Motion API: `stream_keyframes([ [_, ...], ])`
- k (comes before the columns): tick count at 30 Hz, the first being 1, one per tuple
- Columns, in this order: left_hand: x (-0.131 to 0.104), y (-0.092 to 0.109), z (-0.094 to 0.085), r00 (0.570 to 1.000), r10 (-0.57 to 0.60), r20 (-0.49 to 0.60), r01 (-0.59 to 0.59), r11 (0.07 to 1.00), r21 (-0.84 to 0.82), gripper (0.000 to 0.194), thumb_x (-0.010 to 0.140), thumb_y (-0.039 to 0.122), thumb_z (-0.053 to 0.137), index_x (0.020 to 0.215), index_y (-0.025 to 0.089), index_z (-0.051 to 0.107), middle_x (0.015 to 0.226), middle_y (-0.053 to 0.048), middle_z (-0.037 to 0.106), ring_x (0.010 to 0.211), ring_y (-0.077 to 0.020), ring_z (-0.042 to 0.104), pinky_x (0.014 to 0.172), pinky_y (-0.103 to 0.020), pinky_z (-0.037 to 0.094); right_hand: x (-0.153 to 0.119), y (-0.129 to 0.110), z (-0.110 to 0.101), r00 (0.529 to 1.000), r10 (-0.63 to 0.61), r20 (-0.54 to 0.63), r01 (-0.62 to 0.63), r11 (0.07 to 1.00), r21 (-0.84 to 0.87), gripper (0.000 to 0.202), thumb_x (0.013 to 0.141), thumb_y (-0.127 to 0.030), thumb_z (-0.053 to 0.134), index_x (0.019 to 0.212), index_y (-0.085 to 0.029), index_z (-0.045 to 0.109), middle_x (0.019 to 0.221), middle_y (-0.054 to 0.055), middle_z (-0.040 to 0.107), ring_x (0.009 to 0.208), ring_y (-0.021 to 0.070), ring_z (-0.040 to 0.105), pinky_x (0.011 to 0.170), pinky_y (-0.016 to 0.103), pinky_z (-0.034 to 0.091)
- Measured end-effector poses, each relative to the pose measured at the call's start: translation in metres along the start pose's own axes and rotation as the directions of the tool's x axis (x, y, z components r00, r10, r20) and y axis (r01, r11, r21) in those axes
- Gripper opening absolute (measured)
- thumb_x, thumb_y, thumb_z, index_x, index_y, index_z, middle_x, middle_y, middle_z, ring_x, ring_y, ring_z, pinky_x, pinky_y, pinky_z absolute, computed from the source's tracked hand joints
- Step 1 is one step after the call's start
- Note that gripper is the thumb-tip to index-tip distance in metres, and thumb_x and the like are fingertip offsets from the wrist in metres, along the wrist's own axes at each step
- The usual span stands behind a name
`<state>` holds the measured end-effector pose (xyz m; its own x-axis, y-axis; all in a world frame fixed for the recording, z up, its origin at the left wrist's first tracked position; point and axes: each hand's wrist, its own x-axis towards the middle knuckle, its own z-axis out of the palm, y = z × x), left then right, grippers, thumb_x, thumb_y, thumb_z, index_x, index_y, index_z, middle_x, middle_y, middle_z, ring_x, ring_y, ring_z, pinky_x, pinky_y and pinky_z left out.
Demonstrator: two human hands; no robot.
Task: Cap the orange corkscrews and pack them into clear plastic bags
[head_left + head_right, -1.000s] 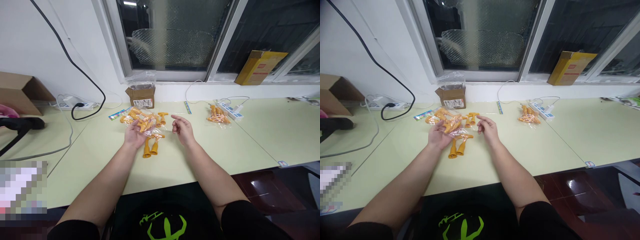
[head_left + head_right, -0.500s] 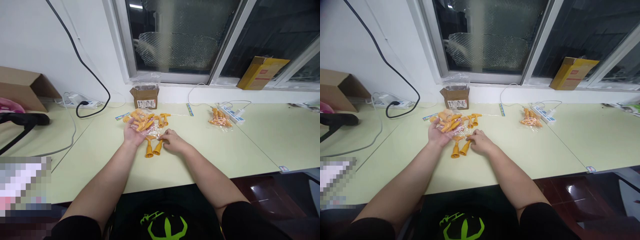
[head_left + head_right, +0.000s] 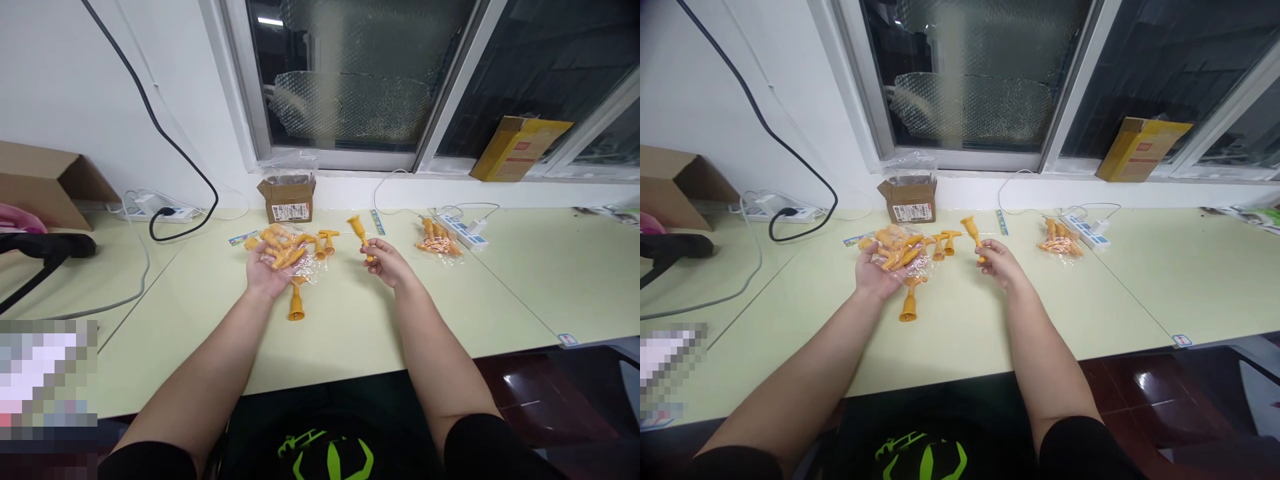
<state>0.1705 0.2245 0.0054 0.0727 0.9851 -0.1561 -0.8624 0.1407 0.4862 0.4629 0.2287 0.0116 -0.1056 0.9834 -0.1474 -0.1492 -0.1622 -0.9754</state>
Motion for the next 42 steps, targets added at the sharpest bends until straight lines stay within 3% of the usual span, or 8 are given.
stream_keyframes([
  [5,-0.002,-0.002,0.000,1.000,0.011,-0.008,-0.010,0.999,0.044,0.050,0.093,0.042,0.056,0.134,0.014,0.060,0.131,-0.021,0.070,0.125,-0.0412,0.067,0.092,-0.058,0.062,-0.012,-0.005,0.005,0.953,-0.044,0.301,-0.014,0.982,0.187,0.046,0.072,-0.039,0.086,0.103,-0.023,0.056,0.075,-0.008,0.055,0.044,0.0012,0.037,0.037,0.012,0.020],
  [11,-0.003,-0.006,0.001,1.000,0.029,-0.007,-0.029,0.998,0.056,0.042,0.093,0.041,0.057,0.126,0.017,0.066,0.126,-0.016,0.073,0.122,-0.0368,0.069,0.098,-0.057,0.060,-0.021,0.002,0.010,0.655,0.176,0.735,-0.075,0.983,-0.169,0.046,0.082,-0.046,0.081,0.107,-0.022,0.051,0.072,-0.007,0.064,0.032,0.0023,0.037,0.029,0.014,0.025],
  [13,-0.003,-0.008,0.001,1.000,0.028,-0.003,-0.028,0.998,0.060,0.041,0.093,0.041,0.056,0.123,0.017,0.067,0.125,-0.016,0.074,0.121,-0.0368,0.069,0.098,-0.056,0.060,-0.021,0.004,0.015,0.619,0.221,0.754,-0.048,0.968,-0.245,0.043,0.084,-0.045,0.080,0.105,-0.022,0.051,0.074,-0.007,0.066,0.034,0.0033,0.043,0.030,0.014,0.030],
  [18,-0.005,-0.010,0.004,0.999,0.027,0.024,-0.028,0.998,0.054,0.035,0.093,0.039,0.056,0.117,0.017,0.069,0.121,-0.014,0.076,0.116,-0.0359,0.072,0.095,-0.053,0.061,-0.017,0.013,0.032,0.811,0.129,0.571,-0.063,0.989,-0.134,0.040,0.088,-0.046,0.077,0.108,-0.025,0.050,0.074,-0.009,0.063,0.041,0.0046,0.047,0.035,0.015,0.039],
  [25,-0.001,-0.012,0.000,0.999,0.048,0.025,-0.049,0.999,0.009,0.043,0.098,0.047,0.049,0.126,0.020,0.066,0.123,-0.013,0.075,0.118,-0.0350,0.071,0.098,-0.056,0.059,-0.018,0.024,0.046,0.648,0.310,0.696,-0.162,0.949,-0.271,0.039,0.091,-0.049,0.073,0.113,-0.016,0.069,0.063,-0.006,0.053,0.047,0.0073,0.050,0.042,0.018,0.045],
  [30,0.000,-0.011,-0.002,0.999,0.048,0.011,-0.048,0.999,0.006,0.049,0.099,0.056,0.048,0.127,0.022,0.066,0.126,-0.012,0.074,0.120,-0.0345,0.070,0.096,-0.053,0.061,-0.021,0.015,0.048,0.783,0.275,0.559,-0.182,0.959,-0.217,0.036,0.088,-0.047,0.073,0.107,-0.016,0.070,0.068,-0.006,0.052,0.045,0.0052,0.043,0.038,0.017,0.040],
  [36,-0.002,-0.007,-0.002,0.999,0.041,-0.025,-0.041,0.999,0.014,0.056,0.097,0.063,0.048,0.129,0.021,0.066,0.135,-0.016,0.069,0.129,-0.0386,0.064,0.097,-0.059,0.059,-0.020,0.007,0.034,0.788,0.394,0.472,-0.176,0.880,-0.441,0.023,0.087,-0.036,0.067,0.095,-0.016,0.074,0.060,-0.007,0.044,0.040,0.0044,0.031,0.034,0.017,0.023],
  [42,-0.002,-0.008,-0.001,0.999,0.047,0.000,-0.047,0.999,0.021,0.057,0.094,0.066,0.050,0.130,0.024,0.067,0.132,-0.014,0.071,0.129,-0.0392,0.064,0.094,-0.058,0.060,-0.017,0.007,0.034,0.904,0.182,0.387,-0.158,0.983,-0.095,0.033,0.082,-0.045,0.077,0.098,-0.018,0.066,0.070,-0.006,0.051,0.044,0.0041,0.036,0.039,0.018,0.023],
])
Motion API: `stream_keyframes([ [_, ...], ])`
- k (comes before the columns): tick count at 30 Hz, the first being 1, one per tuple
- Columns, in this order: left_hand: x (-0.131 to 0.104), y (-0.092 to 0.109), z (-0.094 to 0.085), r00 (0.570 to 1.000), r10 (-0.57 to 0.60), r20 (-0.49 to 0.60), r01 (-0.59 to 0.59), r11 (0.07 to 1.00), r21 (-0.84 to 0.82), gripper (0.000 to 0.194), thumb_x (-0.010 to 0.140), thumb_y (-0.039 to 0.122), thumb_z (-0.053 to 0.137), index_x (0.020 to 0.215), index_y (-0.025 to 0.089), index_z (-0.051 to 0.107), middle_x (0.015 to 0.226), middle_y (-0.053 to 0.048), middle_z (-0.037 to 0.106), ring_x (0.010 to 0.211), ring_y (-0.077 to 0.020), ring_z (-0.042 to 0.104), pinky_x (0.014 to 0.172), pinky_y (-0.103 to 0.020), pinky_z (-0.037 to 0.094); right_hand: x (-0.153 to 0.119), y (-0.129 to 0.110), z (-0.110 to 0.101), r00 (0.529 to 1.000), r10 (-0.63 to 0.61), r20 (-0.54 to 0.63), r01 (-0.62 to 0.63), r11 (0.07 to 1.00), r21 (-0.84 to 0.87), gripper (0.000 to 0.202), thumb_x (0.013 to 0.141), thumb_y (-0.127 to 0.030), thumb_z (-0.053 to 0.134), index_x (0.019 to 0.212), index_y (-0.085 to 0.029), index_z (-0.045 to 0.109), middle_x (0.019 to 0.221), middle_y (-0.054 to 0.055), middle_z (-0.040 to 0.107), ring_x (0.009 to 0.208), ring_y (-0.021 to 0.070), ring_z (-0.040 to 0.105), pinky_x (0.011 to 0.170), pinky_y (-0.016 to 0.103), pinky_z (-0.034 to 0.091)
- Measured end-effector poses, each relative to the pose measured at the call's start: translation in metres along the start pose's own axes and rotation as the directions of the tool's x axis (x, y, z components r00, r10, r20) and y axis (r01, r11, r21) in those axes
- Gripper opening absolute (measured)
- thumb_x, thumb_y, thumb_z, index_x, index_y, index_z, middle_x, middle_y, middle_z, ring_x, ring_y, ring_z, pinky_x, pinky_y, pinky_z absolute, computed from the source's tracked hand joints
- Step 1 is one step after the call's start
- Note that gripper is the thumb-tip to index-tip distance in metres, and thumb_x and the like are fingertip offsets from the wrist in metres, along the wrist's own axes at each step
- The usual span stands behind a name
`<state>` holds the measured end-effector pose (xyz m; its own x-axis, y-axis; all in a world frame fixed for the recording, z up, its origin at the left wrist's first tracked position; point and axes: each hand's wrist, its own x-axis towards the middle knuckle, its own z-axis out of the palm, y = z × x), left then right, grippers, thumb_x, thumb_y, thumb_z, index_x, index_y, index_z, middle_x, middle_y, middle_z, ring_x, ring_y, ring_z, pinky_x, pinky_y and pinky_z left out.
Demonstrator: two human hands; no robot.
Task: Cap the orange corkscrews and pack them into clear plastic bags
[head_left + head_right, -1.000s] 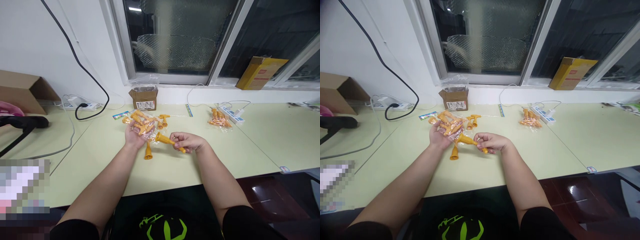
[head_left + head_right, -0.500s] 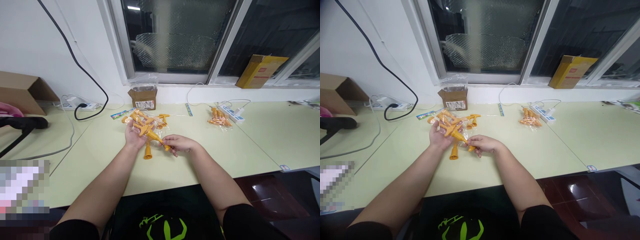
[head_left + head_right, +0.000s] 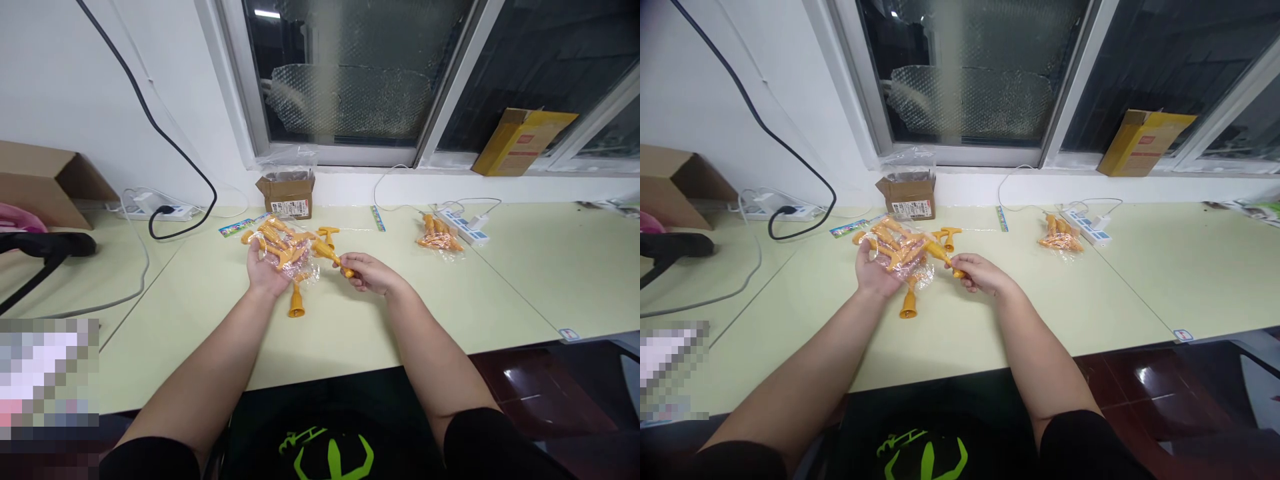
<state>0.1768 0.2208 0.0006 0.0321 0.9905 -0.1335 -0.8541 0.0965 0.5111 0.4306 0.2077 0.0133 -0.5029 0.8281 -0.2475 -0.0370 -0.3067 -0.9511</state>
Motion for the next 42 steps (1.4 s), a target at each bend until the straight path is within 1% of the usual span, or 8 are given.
stream_keyframes([
  [3,-0.002,-0.004,0.002,1.000,0.000,0.029,0.000,1.000,0.010,0.056,0.094,0.064,0.051,0.128,0.023,0.067,0.130,-0.013,0.072,0.128,-0.0386,0.065,0.097,-0.057,0.059,0.004,0.003,0.009,0.999,-0.040,-0.024,0.043,0.991,0.129,0.041,0.077,-0.046,0.083,0.101,-0.020,0.062,0.074,-0.005,0.055,0.047,0.0051,0.042,0.041,0.018,0.027],
  [9,-0.002,-0.007,0.004,1.000,0.004,-0.008,-0.004,1.000,0.006,0.047,0.097,0.059,0.050,0.119,0.022,0.069,0.117,-0.010,0.076,0.117,-0.0336,0.071,0.099,-0.053,0.059,0.012,0.015,0.027,0.991,-0.076,0.114,0.046,0.967,0.249,0.047,0.072,-0.029,0.088,0.112,-0.019,0.066,0.083,-0.002,0.066,0.060,0.0085,0.057,0.055,0.023,0.049],
  [14,-0.002,-0.008,0.004,1.000,0.026,0.012,-0.026,1.000,0.017,0.040,0.098,0.053,0.050,0.113,0.022,0.070,0.109,-0.008,0.078,0.106,-0.0304,0.074,0.097,-0.049,0.060,0.014,0.016,0.030,0.989,-0.093,0.115,0.055,0.953,0.297,0.054,0.069,-0.018,0.087,0.119,-0.018,0.067,0.080,-0.001,0.070,0.069,0.0118,0.066,0.067,0.026,0.058],
  [20,-0.003,-0.011,0.002,0.998,0.005,0.058,-0.006,0.999,0.033,0.040,0.097,0.051,0.053,0.118,0.021,0.070,0.113,-0.010,0.077,0.111,-0.0325,0.072,0.098,-0.050,0.059,0.015,0.011,0.028,0.995,-0.093,0.041,0.068,0.907,0.416,0.042,0.071,-0.013,0.079,0.111,-0.016,0.069,0.078,-0.001,0.070,0.058,0.0075,0.058,0.054,0.018,0.050],
  [26,0.001,-0.010,-0.001,0.996,-0.003,0.094,-0.001,0.999,0.042,0.041,0.099,0.048,0.049,0.119,0.019,0.070,0.119,-0.010,0.077,0.113,-0.0310,0.073,0.097,-0.048,0.060,0.015,0.012,0.029,0.991,-0.061,0.122,0.002,0.902,0.432,0.039,0.068,-0.013,0.070,0.107,-0.012,0.069,0.065,-0.005,0.058,0.047,0.0055,0.042,0.041,0.017,0.033],
  [32,0.002,-0.010,-0.003,0.991,-0.005,0.130,-0.001,0.999,0.047,0.043,0.099,0.048,0.050,0.123,0.019,0.070,0.124,-0.010,0.076,0.120,-0.0321,0.070,0.099,-0.049,0.060,0.016,0.011,0.029,0.995,-0.029,0.095,-0.017,0.895,0.447,0.038,0.074,-0.013,0.067,0.111,-0.013,0.068,0.068,-0.003,0.060,0.045,0.0048,0.042,0.039,0.015,0.031],
  [38,0.002,-0.008,-0.005,0.990,-0.001,0.140,-0.008,0.998,0.063,0.041,0.099,0.050,0.051,0.114,0.018,0.072,0.114,-0.011,0.078,0.110,-0.0324,0.073,0.097,-0.051,0.060,0.018,0.012,0.030,0.996,-0.087,0.025,0.060,0.846,0.530,0.037,0.078,-0.009,0.069,0.114,-0.015,0.065,0.078,0.000,0.068,0.050,0.0053,0.051,0.046,0.014,0.045],
  [42,0.002,-0.008,-0.004,0.991,0.001,0.134,-0.011,0.997,0.073,0.040,0.100,0.048,0.051,0.113,0.017,0.072,0.113,-0.012,0.078,0.105,-0.0307,0.075,0.097,-0.050,0.060,0.018,0.010,0.028,0.999,-0.048,0.017,0.027,0.785,0.619,0.031,0.084,-0.012,0.064,0.114,-0.015,0.061,0.077,-0.001,0.065,0.045,0.0043,0.047,0.038,0.012,0.039],
])
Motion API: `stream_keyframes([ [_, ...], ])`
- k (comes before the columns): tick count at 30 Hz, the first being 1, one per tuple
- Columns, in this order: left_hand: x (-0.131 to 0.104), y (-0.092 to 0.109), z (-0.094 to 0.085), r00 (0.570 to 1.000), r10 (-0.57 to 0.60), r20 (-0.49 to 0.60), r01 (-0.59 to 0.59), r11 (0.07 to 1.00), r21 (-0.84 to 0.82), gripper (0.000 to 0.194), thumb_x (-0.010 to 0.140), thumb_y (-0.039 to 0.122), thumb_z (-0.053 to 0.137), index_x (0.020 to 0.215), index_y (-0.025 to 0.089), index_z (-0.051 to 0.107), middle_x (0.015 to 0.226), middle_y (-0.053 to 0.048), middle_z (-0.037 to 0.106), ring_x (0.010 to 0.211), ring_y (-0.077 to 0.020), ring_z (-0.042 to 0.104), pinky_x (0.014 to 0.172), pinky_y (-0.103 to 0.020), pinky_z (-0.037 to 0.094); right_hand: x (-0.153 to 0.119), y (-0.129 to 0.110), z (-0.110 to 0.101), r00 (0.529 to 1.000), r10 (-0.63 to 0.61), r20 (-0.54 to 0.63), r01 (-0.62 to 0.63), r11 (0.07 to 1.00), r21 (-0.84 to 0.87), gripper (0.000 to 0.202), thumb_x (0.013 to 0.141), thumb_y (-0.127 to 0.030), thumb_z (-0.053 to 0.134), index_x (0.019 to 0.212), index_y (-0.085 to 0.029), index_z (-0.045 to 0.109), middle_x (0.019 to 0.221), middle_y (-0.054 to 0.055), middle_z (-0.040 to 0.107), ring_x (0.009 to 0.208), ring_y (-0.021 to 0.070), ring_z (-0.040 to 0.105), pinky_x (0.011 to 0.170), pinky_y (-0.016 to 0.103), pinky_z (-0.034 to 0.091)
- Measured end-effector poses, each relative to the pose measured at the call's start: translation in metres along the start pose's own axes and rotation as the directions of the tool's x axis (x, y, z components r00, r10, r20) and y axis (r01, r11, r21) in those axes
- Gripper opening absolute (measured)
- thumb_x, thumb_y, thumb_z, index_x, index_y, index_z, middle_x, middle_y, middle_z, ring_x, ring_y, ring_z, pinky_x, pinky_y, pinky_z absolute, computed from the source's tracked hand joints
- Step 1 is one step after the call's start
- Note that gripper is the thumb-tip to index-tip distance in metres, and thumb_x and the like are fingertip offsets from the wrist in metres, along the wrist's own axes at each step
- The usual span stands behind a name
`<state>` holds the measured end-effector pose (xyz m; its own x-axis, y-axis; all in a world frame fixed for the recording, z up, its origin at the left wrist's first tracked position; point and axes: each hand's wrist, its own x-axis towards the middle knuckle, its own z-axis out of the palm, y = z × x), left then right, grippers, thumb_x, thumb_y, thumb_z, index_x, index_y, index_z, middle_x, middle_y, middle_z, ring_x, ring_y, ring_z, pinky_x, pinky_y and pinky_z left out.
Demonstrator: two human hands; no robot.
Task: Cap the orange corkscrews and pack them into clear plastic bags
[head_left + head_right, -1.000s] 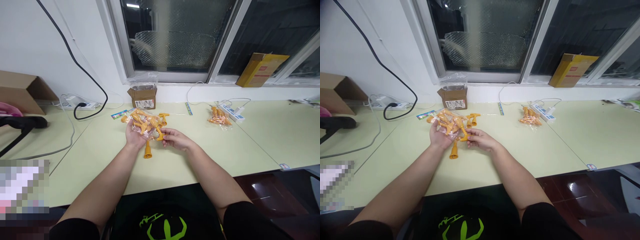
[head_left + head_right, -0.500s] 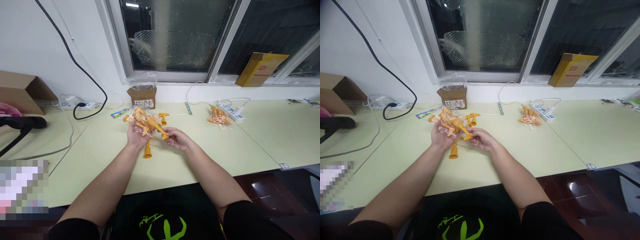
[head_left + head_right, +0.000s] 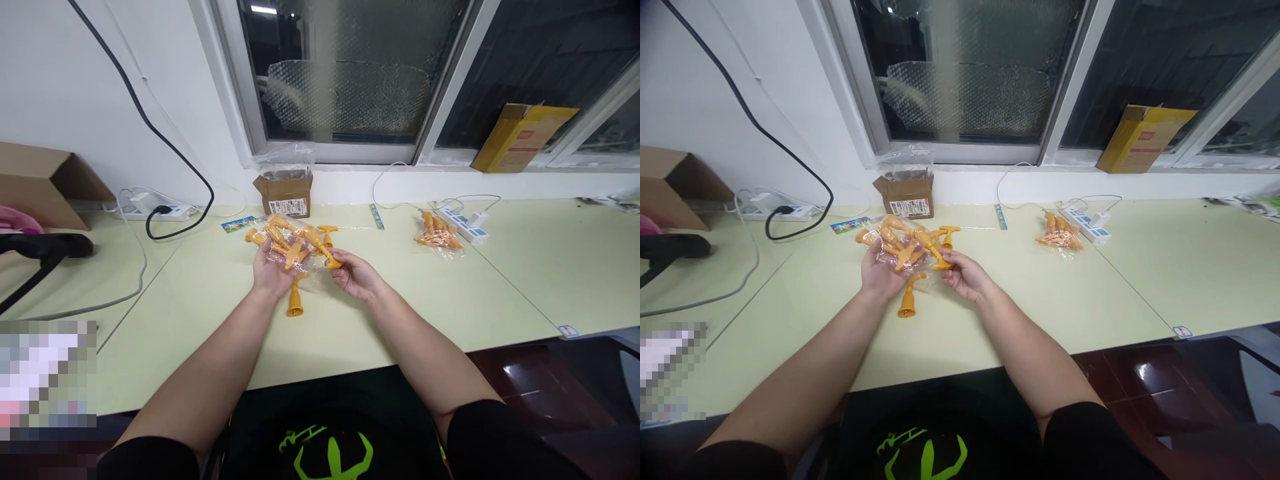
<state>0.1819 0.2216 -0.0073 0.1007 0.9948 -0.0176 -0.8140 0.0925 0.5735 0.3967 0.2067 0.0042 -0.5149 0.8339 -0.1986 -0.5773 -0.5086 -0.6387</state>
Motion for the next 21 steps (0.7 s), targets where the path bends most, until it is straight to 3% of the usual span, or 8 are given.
stream_keyframes([
  [4,0.000,0.000,0.002,1.000,-0.011,-0.008,0.012,1.000,0.006,0.041,0.100,0.047,0.049,0.114,0.016,0.072,0.114,-0.011,0.078,0.104,-0.0298,0.075,0.097,-0.048,0.060,0.000,-0.007,-0.002,0.998,0.063,-0.005,-0.062,0.992,0.106,0.014,0.089,-0.015,0.055,0.103,-0.017,0.055,0.068,-0.003,0.058,0.041,0.0046,0.040,0.033,0.010,0.033],
  [7,-0.001,-0.001,0.004,1.000,-0.014,0.008,0.014,1.000,0.020,0.043,0.101,0.045,0.047,0.120,0.015,0.071,0.118,-0.012,0.077,0.109,-0.0300,0.074,0.097,-0.047,0.060,0.001,-0.007,-0.002,0.999,0.043,-0.013,-0.040,0.987,0.153,0.011,0.092,-0.015,0.055,0.103,-0.017,0.055,0.070,-0.002,0.060,0.042,0.0043,0.043,0.034,0.009,0.036],
  [10,-0.002,-0.004,0.003,0.999,-0.026,0.028,0.026,1.000,0.015,0.043,0.101,0.044,0.049,0.125,0.016,0.070,0.119,-0.012,0.077,0.114,-0.0305,0.072,0.101,-0.048,0.058,0.001,-0.001,0.002,1.000,-0.005,-0.024,0.008,0.994,0.106,0.023,0.094,-0.013,0.059,0.115,-0.019,0.057,0.078,-0.002,0.066,0.045,0.0038,0.051,0.039,0.009,0.045],
  [15,-0.003,-0.008,-0.001,0.993,-0.097,0.072,0.092,0.994,0.065,0.047,0.100,0.046,0.049,0.131,0.016,0.068,0.125,-0.013,0.075,0.124,-0.0350,0.068,0.104,-0.053,0.056,-0.001,0.010,0.009,0.996,-0.085,0.000,0.085,0.995,-0.059,0.063,0.088,-0.007,0.062,0.147,-0.027,0.049,0.083,-0.003,0.072,0.057,0.0092,0.065,0.055,0.019,0.060],
  [18,-0.003,-0.008,-0.001,0.987,-0.131,0.094,0.124,0.989,0.076,0.050,0.099,0.050,0.049,0.130,0.015,0.068,0.126,-0.014,0.075,0.127,-0.0379,0.066,0.106,-0.056,0.054,-0.002,0.008,0.008,0.993,-0.114,0.015,0.115,0.987,-0.114,0.069,0.079,0.000,0.058,0.144,-0.023,0.054,0.080,-0.002,0.072,0.059,0.0095,0.064,0.056,0.019,0.058],
  [21,-0.004,-0.007,0.002,0.980,-0.154,0.129,0.146,0.987,0.068,0.053,0.099,0.053,0.048,0.134,0.016,0.065,0.132,-0.015,0.072,0.131,-0.0392,0.063,0.110,-0.060,0.049,-0.002,0.003,0.006,0.986,-0.166,-0.005,0.164,0.978,-0.126,0.053,0.076,0.002,0.057,0.126,-0.015,0.065,0.079,0.000,0.073,0.060,0.0082,0.063,0.059,0.017,0.058],
])
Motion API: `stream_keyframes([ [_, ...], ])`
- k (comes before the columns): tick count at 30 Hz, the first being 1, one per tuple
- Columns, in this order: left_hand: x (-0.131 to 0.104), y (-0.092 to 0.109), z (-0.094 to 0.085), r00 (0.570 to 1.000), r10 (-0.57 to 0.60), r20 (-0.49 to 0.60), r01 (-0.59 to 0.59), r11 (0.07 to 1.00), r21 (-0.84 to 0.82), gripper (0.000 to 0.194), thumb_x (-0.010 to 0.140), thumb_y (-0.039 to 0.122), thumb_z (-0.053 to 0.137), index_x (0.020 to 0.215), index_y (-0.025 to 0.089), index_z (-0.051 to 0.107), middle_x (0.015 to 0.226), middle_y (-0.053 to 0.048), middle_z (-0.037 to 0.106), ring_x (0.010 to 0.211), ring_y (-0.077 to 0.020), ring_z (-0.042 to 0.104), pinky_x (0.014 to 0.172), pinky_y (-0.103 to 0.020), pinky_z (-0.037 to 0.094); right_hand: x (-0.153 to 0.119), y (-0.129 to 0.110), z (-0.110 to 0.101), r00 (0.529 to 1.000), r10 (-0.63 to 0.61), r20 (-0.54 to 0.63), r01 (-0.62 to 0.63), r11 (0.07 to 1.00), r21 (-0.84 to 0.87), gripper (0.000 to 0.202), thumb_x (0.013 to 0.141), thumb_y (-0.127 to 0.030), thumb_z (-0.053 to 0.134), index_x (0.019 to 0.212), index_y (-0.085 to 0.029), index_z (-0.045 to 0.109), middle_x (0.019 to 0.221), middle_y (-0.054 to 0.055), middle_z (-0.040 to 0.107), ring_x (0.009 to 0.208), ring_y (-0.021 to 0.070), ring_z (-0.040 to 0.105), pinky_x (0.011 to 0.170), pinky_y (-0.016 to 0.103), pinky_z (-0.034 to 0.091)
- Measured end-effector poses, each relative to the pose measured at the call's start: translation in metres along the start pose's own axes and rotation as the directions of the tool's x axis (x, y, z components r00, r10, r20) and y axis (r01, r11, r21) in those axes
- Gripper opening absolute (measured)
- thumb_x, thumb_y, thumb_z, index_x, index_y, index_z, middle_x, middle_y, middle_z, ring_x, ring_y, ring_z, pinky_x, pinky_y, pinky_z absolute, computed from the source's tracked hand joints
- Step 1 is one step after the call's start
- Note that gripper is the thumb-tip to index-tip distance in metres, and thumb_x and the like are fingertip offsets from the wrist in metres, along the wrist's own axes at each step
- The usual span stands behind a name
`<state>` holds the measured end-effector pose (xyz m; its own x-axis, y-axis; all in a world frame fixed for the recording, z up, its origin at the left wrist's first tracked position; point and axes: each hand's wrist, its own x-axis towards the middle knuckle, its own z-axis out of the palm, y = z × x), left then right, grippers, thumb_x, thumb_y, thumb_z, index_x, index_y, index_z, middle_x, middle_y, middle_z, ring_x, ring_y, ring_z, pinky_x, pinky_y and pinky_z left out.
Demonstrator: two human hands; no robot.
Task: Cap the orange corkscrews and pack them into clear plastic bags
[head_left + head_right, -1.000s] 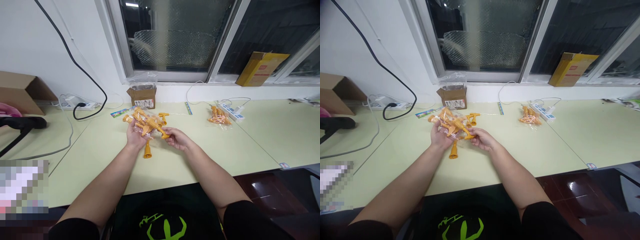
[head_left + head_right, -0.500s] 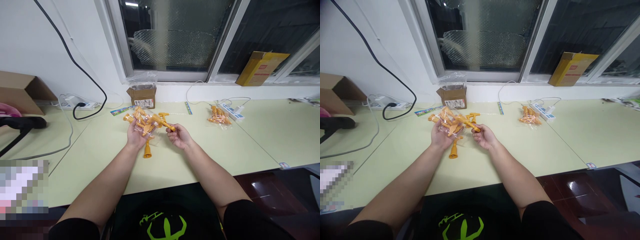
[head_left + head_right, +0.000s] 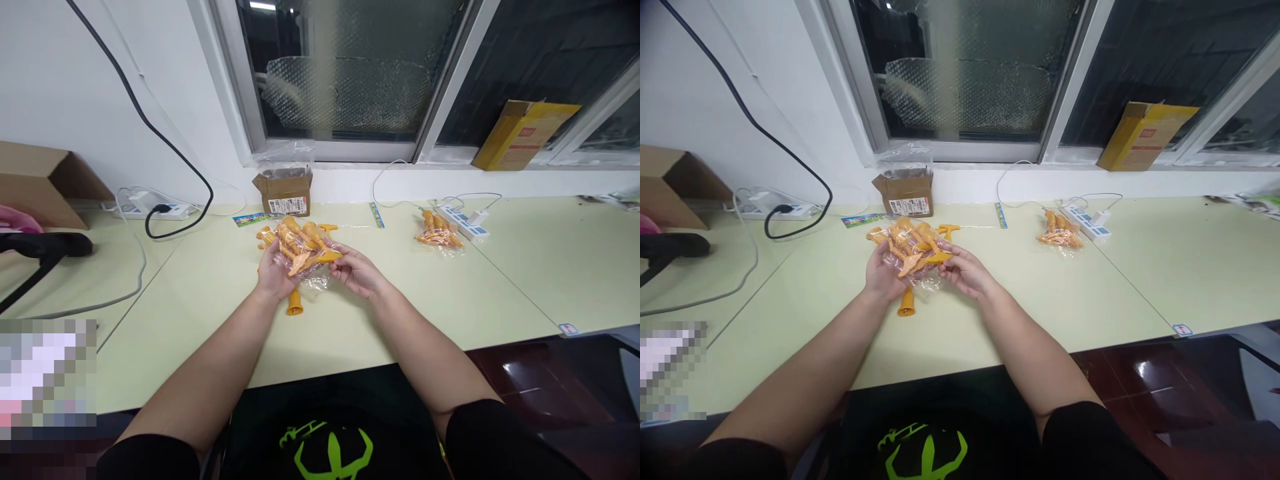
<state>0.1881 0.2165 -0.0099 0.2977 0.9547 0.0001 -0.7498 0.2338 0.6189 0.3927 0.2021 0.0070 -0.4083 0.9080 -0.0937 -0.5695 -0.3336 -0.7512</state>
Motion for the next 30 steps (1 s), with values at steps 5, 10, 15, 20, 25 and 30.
stream_keyframes([
  [5,-0.001,0.002,0.001,1.000,-0.013,0.013,0.013,1.000,-0.001,0.058,0.099,0.054,0.048,0.141,0.016,0.060,0.140,-0.016,0.068,0.137,-0.0405,0.058,0.113,-0.065,0.044,-0.001,-0.001,-0.001,0.999,-0.031,-0.009,0.030,0.998,-0.050,0.038,0.088,-0.009,0.064,0.125,-0.019,0.062,0.078,0.000,0.075,0.061,0.0090,0.065,0.062,0.020,0.061],
  [10,0.000,0.003,0.002,1.000,-0.008,-0.022,0.008,1.000,-0.015,0.055,0.101,0.052,0.046,0.138,0.015,0.062,0.135,-0.016,0.070,0.135,-0.0388,0.060,0.112,-0.062,0.047,0.004,0.006,-0.003,0.995,-0.083,-0.048,0.073,0.980,-0.187,0.031,0.094,-0.021,0.062,0.125,-0.022,0.059,0.076,-0.001,0.074,0.060,0.0105,0.067,0.062,0.024,0.063],
  [15,-0.001,-0.001,0.009,0.999,-0.031,-0.030,0.030,0.999,-0.014,0.051,0.102,0.046,0.046,0.137,0.014,0.063,0.131,-0.017,0.073,0.132,-0.0385,0.062,0.111,-0.061,0.049,0.007,0.017,-0.007,0.941,-0.330,-0.079,0.257,0.847,-0.465,0.051,0.084,-0.028,0.074,0.133,-0.024,0.058,0.081,-0.003,0.070,0.067,0.0132,0.068,0.068,0.029,0.063],
  [20,-0.005,-0.003,0.018,1.000,0.004,-0.021,-0.004,1.000,-0.002,0.049,0.103,0.041,0.043,0.143,0.018,0.059,0.136,-0.016,0.070,0.129,-0.0372,0.065,0.110,-0.062,0.049,0.004,0.013,-0.017,0.800,-0.599,-0.037,0.278,0.426,-0.861,0.036,0.092,-0.046,0.067,0.118,-0.024,0.075,0.066,-0.002,0.052,0.068,0.0188,0.059,0.075,0.038,0.056],
  [25,-0.005,-0.002,0.015,1.000,-0.016,-0.011,0.016,1.000,0.007,0.050,0.104,0.046,0.040,0.138,0.017,0.062,0.130,-0.017,0.073,0.127,-0.0390,0.066,0.105,-0.064,0.052,0.004,0.002,-0.023,0.628,-0.758,0.175,0.349,0.074,-0.934,0.033,0.091,-0.049,0.069,0.110,-0.024,0.080,0.120,0.014,0.059,0.117,0.0300,0.056,0.110,0.052,0.045],
  [30,-0.005,-0.002,0.013,0.999,-0.042,-0.026,0.042,0.999,-0.001,0.047,0.104,0.046,0.043,0.133,0.018,0.065,0.128,-0.016,0.074,0.124,-0.0377,0.068,0.105,-0.061,0.053,0.005,0.005,-0.023,0.767,-0.568,0.297,0.443,0.136,-0.886,0.049,0.106,-0.049,0.044,0.145,-0.024,0.060,0.157,0.015,0.046,0.147,0.0267,0.043,0.125,0.049,0.033],
])
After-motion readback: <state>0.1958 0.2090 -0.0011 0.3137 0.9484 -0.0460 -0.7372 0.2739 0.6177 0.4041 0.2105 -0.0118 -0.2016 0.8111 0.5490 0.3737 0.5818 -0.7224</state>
